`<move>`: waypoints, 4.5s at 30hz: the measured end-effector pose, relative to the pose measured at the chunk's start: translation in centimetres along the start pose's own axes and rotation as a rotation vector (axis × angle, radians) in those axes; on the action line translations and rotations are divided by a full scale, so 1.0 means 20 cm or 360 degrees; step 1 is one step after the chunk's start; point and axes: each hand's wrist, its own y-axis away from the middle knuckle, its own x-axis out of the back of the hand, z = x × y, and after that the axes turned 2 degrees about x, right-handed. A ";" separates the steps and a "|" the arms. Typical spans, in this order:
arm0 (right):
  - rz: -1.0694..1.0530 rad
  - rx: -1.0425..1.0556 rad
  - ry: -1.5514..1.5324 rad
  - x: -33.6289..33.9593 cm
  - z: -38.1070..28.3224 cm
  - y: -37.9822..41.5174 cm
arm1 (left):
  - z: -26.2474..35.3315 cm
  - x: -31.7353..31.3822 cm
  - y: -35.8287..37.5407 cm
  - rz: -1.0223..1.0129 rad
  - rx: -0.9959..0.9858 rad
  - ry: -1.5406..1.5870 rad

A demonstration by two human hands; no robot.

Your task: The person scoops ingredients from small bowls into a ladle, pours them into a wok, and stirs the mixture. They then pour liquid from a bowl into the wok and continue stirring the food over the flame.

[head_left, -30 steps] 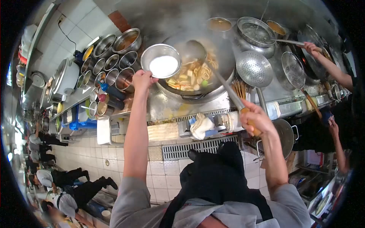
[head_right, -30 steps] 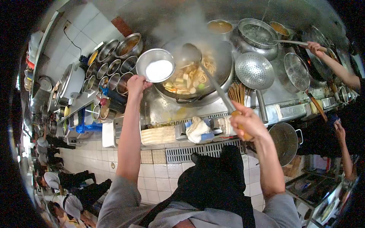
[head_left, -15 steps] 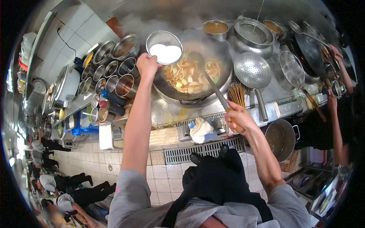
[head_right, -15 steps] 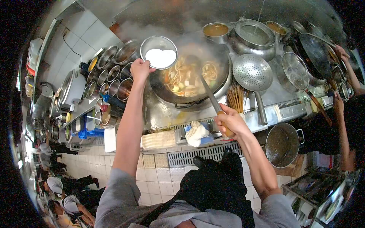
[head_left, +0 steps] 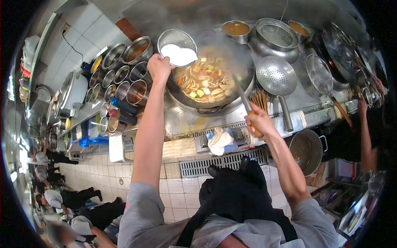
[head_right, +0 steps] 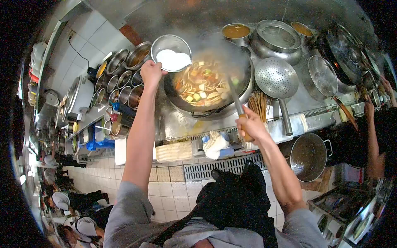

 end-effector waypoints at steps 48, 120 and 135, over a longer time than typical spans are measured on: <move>-0.0228 -0.0106 0.0141 0.14 -0.08 0.30 | 0.11 -0.06 -0.14 -0.0018 -0.0125 0.0061; -0.0301 -0.0690 -0.1112 -0.19 0.00 0.26 | 0.14 0.01 -0.07 -0.0017 -0.0159 -0.0122; -0.0158 -0.0608 -0.1126 -0.22 -0.01 0.34 | 0.19 0.02 -0.04 0.0011 -0.0238 -0.0045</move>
